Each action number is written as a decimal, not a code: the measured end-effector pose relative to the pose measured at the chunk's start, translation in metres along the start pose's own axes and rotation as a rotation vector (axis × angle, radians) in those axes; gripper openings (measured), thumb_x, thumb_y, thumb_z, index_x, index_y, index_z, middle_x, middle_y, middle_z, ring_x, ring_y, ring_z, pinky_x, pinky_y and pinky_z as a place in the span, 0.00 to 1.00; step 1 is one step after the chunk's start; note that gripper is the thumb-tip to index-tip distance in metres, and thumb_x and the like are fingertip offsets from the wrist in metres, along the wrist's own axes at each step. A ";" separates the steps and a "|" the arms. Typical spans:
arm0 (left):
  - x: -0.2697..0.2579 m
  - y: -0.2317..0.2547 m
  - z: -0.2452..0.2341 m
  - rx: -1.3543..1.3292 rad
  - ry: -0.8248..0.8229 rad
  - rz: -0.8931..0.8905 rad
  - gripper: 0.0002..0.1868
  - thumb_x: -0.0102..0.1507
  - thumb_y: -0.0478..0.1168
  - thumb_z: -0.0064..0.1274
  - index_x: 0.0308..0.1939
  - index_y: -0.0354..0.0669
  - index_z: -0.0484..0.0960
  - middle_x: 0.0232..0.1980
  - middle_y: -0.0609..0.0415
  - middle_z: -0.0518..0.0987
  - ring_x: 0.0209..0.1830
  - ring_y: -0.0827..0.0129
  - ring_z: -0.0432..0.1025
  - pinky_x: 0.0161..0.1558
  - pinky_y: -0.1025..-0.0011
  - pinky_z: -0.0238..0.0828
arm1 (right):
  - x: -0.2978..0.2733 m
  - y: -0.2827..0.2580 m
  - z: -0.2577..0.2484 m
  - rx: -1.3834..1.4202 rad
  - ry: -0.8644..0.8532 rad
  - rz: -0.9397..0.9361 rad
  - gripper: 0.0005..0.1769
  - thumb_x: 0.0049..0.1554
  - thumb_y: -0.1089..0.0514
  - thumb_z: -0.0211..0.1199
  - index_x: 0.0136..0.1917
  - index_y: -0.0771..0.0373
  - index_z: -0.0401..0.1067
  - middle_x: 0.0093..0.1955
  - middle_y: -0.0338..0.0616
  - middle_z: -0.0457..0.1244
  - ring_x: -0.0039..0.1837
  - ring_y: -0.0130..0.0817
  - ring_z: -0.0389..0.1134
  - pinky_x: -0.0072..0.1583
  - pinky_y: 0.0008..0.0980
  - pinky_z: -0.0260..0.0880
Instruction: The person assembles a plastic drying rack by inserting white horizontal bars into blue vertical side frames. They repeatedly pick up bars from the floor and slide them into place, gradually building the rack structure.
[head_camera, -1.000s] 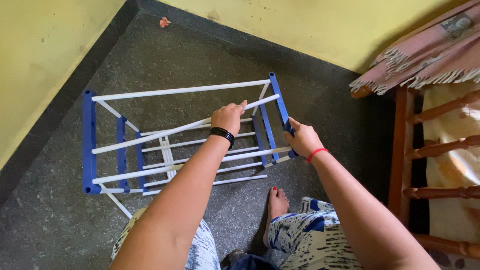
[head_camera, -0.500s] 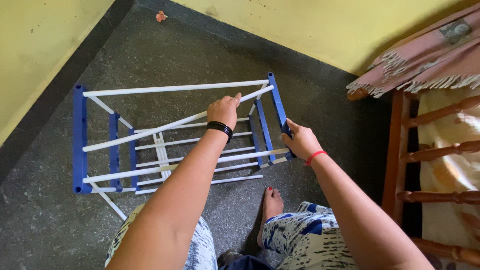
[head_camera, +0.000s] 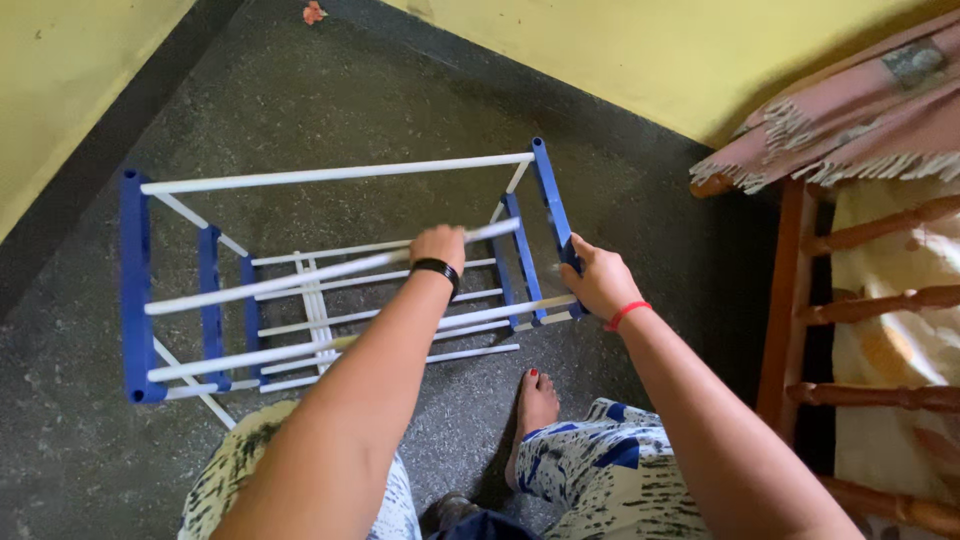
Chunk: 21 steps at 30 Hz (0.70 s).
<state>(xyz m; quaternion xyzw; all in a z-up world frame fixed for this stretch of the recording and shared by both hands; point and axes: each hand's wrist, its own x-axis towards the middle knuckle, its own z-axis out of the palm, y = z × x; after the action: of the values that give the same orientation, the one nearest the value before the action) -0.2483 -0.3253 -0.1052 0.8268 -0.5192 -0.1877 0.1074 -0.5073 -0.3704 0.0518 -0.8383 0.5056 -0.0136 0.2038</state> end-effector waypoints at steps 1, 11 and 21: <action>0.000 0.000 -0.002 -0.024 0.044 0.038 0.17 0.69 0.44 0.40 0.52 0.57 0.86 0.50 0.46 0.82 0.51 0.50 0.77 0.50 0.50 0.74 | 0.000 -0.001 0.001 -0.011 0.045 -0.053 0.35 0.54 0.52 0.68 0.74 0.58 0.66 0.51 0.60 0.70 0.53 0.50 0.74 0.55 0.42 0.73; -0.040 0.032 -0.070 -0.125 -0.042 0.253 0.17 0.66 0.40 0.48 0.57 0.60 0.85 0.47 0.51 0.84 0.48 0.53 0.79 0.49 0.54 0.75 | 0.001 -0.012 -0.010 -0.025 -0.081 0.117 0.37 0.58 0.50 0.63 0.78 0.53 0.60 0.50 0.58 0.71 0.51 0.47 0.75 0.56 0.43 0.74; -0.059 0.029 -0.051 -0.066 -0.016 0.318 0.16 0.69 0.42 0.43 0.54 0.60 0.85 0.43 0.52 0.85 0.47 0.55 0.79 0.47 0.55 0.76 | 0.012 -0.009 0.014 0.072 0.086 0.145 0.30 0.55 0.51 0.67 0.68 0.60 0.70 0.53 0.53 0.71 0.53 0.45 0.74 0.56 0.41 0.73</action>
<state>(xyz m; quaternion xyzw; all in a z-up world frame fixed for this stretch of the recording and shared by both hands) -0.2736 -0.2855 -0.0368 0.7287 -0.6379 -0.1919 0.1588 -0.4904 -0.3718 0.0398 -0.7903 0.5722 -0.0530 0.2125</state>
